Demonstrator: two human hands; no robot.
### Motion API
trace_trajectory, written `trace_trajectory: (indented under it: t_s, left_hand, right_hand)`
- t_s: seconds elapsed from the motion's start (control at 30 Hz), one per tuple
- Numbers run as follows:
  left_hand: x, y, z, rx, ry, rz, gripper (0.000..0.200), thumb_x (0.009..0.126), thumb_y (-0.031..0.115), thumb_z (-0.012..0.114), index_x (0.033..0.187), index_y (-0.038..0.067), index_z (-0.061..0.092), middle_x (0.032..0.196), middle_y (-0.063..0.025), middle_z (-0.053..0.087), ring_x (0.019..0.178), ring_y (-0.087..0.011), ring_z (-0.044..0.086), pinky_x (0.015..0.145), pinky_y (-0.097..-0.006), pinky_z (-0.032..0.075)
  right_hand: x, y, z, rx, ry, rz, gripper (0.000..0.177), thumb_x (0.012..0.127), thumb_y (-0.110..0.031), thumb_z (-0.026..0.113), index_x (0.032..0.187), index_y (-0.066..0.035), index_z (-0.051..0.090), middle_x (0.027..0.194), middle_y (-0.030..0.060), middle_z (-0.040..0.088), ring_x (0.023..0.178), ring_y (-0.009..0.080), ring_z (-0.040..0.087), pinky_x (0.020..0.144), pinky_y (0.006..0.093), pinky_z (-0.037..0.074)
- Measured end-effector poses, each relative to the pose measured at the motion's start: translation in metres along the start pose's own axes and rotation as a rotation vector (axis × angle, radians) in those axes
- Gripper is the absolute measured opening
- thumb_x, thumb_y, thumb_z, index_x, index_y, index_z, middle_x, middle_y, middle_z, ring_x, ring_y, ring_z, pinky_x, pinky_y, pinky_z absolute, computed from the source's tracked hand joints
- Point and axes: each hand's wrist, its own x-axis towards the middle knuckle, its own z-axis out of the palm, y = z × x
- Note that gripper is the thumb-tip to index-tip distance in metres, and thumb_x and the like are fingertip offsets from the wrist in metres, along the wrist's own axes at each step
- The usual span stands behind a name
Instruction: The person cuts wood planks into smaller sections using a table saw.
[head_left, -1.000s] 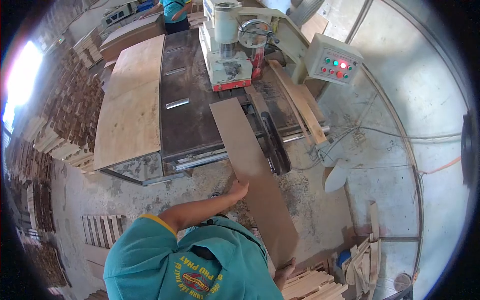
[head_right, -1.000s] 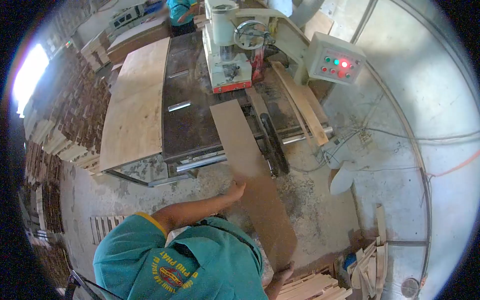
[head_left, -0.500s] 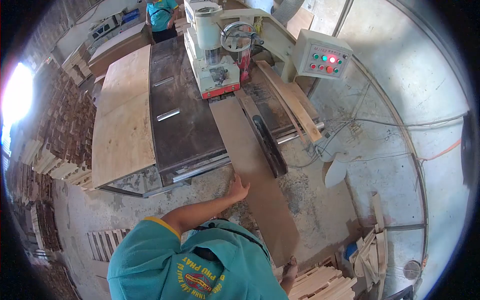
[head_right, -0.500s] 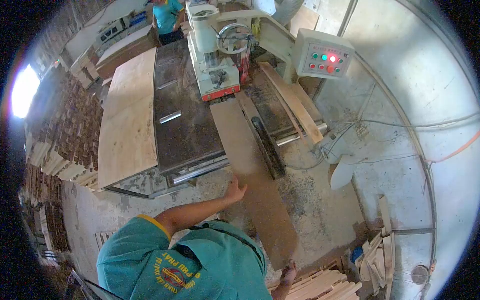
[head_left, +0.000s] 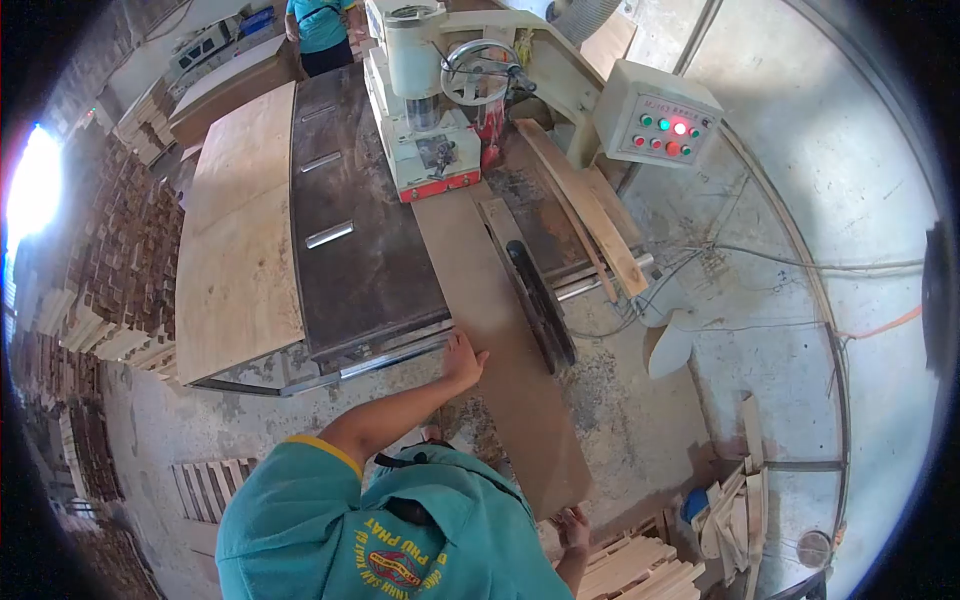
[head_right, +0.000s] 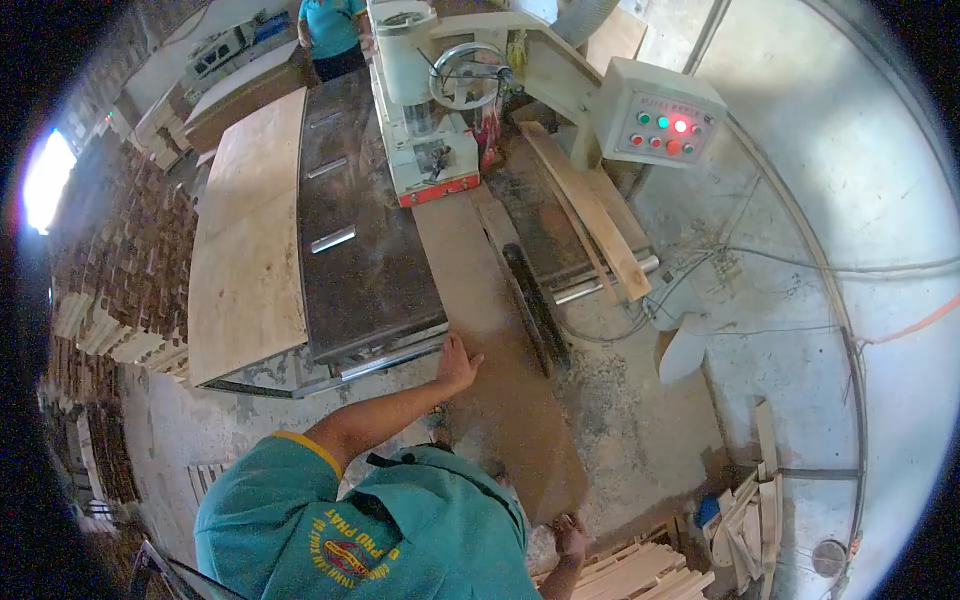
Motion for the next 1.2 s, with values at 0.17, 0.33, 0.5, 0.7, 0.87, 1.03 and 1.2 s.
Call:
trace_trajectory:
  t_s: [0.17, 0.33, 0.5, 0.7, 0.87, 1.03, 1.2]
  left_hand:
    - [0.056, -0.016, -0.016, 0.053, 0.135, 0.034, 0.090, 0.085, 0.039, 0.069, 0.140, -0.017, 0.023, 0.129, -0.0298, 0.042, 0.119, -0.0422, 0.048, 0.098, -0.0454, 0.044]
    - [0.106, -0.024, -0.044, 0.041, 0.106, 0.009, 0.090, 0.086, 0.040, 0.068, 0.139, -0.017, 0.025, 0.129, -0.0301, 0.044, 0.118, -0.0417, 0.049, 0.099, -0.0443, 0.044]
    - [0.146, -0.035, -0.059, 0.048, 0.113, 0.005, 0.090, 0.086, 0.041, 0.068, 0.139, -0.017, 0.025, 0.129, -0.0304, 0.044, 0.119, -0.0413, 0.049, 0.099, -0.0431, 0.044]
    - [0.195, -0.051, -0.073, 0.020, 0.067, -0.022, 0.092, 0.085, 0.043, 0.068, 0.140, -0.017, 0.024, 0.130, -0.0299, 0.045, 0.119, -0.0412, 0.049, 0.100, -0.0423, 0.045]
    - [0.237, -0.073, -0.073, 0.081, 0.124, -0.003, 0.098, 0.084, 0.048, 0.067, 0.142, -0.016, 0.022, 0.135, -0.0308, 0.043, 0.123, -0.0432, 0.046, 0.106, -0.0442, 0.039]
    - [0.237, -0.052, -0.110, 0.153, 0.068, -0.063, 0.097, 0.084, 0.050, 0.065, 0.147, -0.009, 0.020, 0.136, -0.0288, 0.043, 0.125, -0.0454, 0.043, 0.108, -0.0470, 0.035]
    - [0.164, -0.039, -0.116, 0.084, 0.342, 0.128, 0.073, 0.085, 0.042, 0.065, 0.140, 0.002, 0.039, 0.118, -0.0252, 0.052, 0.110, -0.0419, 0.049, 0.097, -0.0472, 0.040]
  right_hand:
    - [0.035, -0.010, 0.046, 0.023, -0.059, 0.015, 0.033, 0.092, -0.003, 0.057, 0.125, 0.001, 0.054, 0.111, 0.0134, 0.063, 0.093, 0.0274, 0.066, 0.083, 0.0442, 0.057]
    - [0.050, -0.030, 0.126, -0.069, -0.057, -0.038, 0.036, 0.095, -0.003, 0.052, 0.131, -0.003, 0.051, 0.113, 0.0105, 0.065, 0.096, 0.0254, 0.067, 0.088, 0.0450, 0.055]
    - [0.071, -0.040, 0.170, -0.074, -0.047, -0.024, 0.036, 0.096, -0.003, 0.049, 0.133, -0.003, 0.050, 0.117, 0.0117, 0.063, 0.096, 0.0263, 0.068, 0.087, 0.0443, 0.056]
    - [0.110, -0.030, 0.196, -0.096, -0.037, -0.014, 0.033, 0.096, -0.007, 0.053, 0.129, -0.004, 0.052, 0.116, 0.0102, 0.064, 0.095, 0.0256, 0.067, 0.084, 0.0431, 0.056]
    - [0.136, -0.025, 0.217, -0.091, -0.028, -0.022, 0.029, 0.096, -0.011, 0.057, 0.124, -0.004, 0.055, 0.113, 0.0097, 0.064, 0.100, 0.0249, 0.065, 0.085, 0.0425, 0.055]
    - [0.138, -0.039, 0.262, -0.161, -0.026, -0.112, 0.033, 0.096, -0.016, 0.059, 0.126, -0.002, 0.053, 0.116, 0.0128, 0.064, 0.101, 0.0255, 0.065, 0.084, 0.0411, 0.055]
    - [0.122, -0.048, 0.252, -0.149, -0.002, -0.134, 0.038, 0.097, -0.026, 0.059, 0.126, -0.002, 0.052, 0.120, 0.0147, 0.063, 0.096, 0.0267, 0.068, 0.080, 0.0390, 0.056]
